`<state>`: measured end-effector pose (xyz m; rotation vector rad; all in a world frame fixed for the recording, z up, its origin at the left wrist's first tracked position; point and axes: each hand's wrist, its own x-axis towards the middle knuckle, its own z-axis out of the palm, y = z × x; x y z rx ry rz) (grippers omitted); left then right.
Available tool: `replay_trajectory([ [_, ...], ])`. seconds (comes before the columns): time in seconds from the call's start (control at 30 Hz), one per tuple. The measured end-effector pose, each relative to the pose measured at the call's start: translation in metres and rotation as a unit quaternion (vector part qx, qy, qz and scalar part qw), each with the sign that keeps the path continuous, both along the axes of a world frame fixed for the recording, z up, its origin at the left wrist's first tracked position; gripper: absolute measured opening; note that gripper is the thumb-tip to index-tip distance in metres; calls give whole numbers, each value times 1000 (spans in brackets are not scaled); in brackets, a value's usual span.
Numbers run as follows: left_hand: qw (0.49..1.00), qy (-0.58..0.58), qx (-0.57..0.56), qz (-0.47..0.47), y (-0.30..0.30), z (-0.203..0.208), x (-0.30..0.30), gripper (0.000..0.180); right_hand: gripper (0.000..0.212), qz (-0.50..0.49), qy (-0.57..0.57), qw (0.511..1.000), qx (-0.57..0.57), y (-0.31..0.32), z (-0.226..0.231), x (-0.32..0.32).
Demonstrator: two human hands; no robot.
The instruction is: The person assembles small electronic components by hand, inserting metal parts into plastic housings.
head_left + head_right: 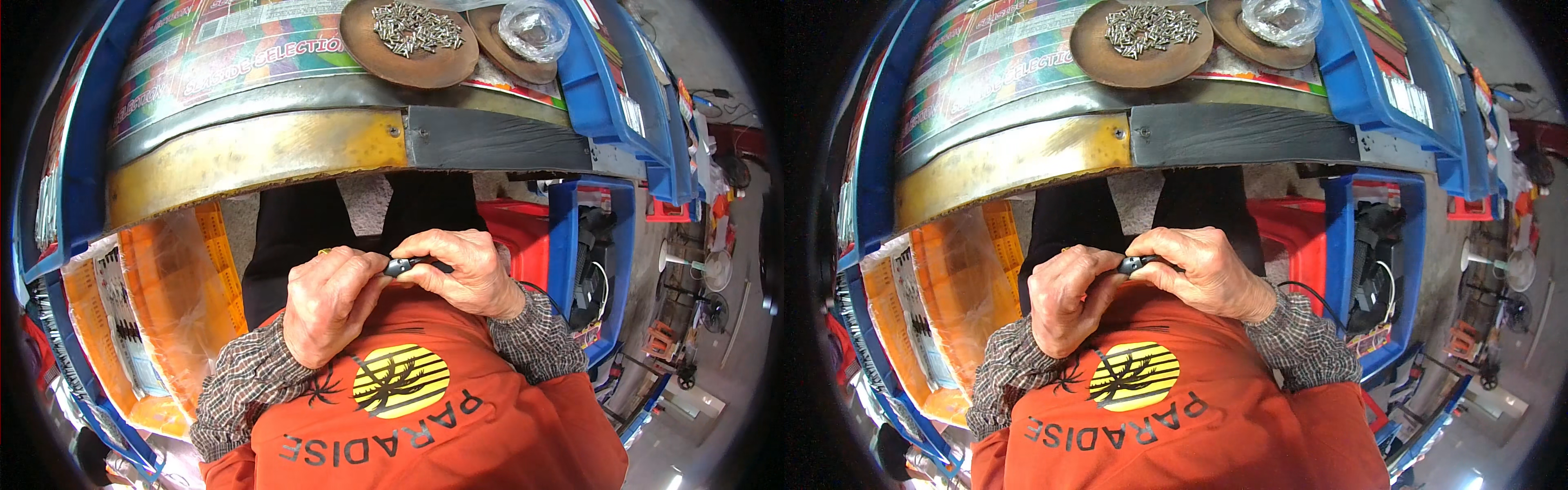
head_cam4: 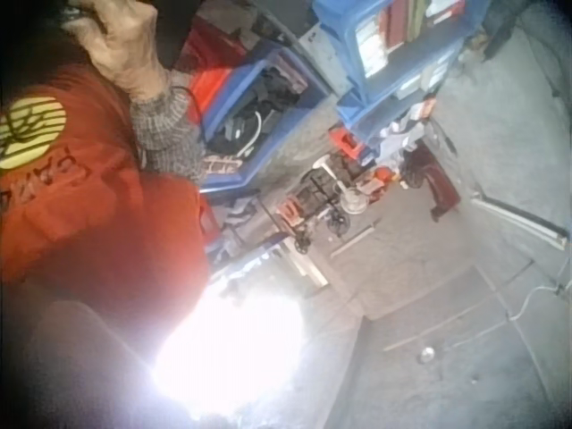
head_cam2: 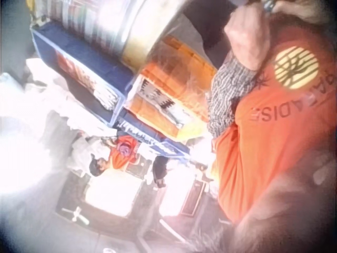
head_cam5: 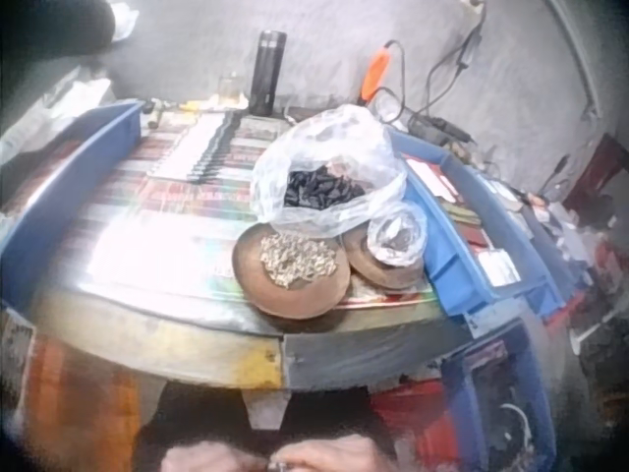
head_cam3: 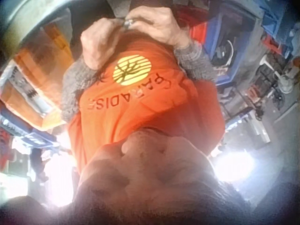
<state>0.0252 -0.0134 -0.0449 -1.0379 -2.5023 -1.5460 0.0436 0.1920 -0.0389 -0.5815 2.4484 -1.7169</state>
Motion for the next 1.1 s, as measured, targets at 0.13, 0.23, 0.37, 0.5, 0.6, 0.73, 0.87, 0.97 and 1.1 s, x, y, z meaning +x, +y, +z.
replay_trajectory([
  [0.13, 1000, -10, -12, 22, 0, -2, 3, 23, 17, -5, 20, 1000, 6, -1, 1, 1],
  [0.23, 1000, -8, -7, 26, 1, -6, 4, 23, 17, 3, 5, 1000, 15, 0, 0, 2],
  [0.37, 1000, -13, -3, 22, 1, -8, 7, 23, 15, 1, -6, 1000, -1, 0, -5, 6],
  [0.5, 1000, -1, 0, 21, 3, -10, 10, 24, 15, 25, -7, 999, 23, 3, -4, 7],
  [0.6, 1000, -1, -5, 26, 4, -9, 11, 24, 15, 7, -7, 1000, -17, 0, -11, 9],
  [0.73, 1000, 10, -3, 29, 5, -10, 11, 24, 15, 2, 1, 999, -33, -1, -13, 9],
  [0.87, 1000, 18, -7, -6, 3, -9, 4, 24, 16, 7, -25, 998, -52, 2, -14, 11],
  [0.97, 1000, 25, -15, 6, 3, -8, 6, 24, 16, -2, -26, 998, -59, 1, -15, 13],
  [1.1, 999, 18, -15, 49, 8, -8, 11, 25, 17, -30, 26, 999, -36, 0, -21, 14],
])
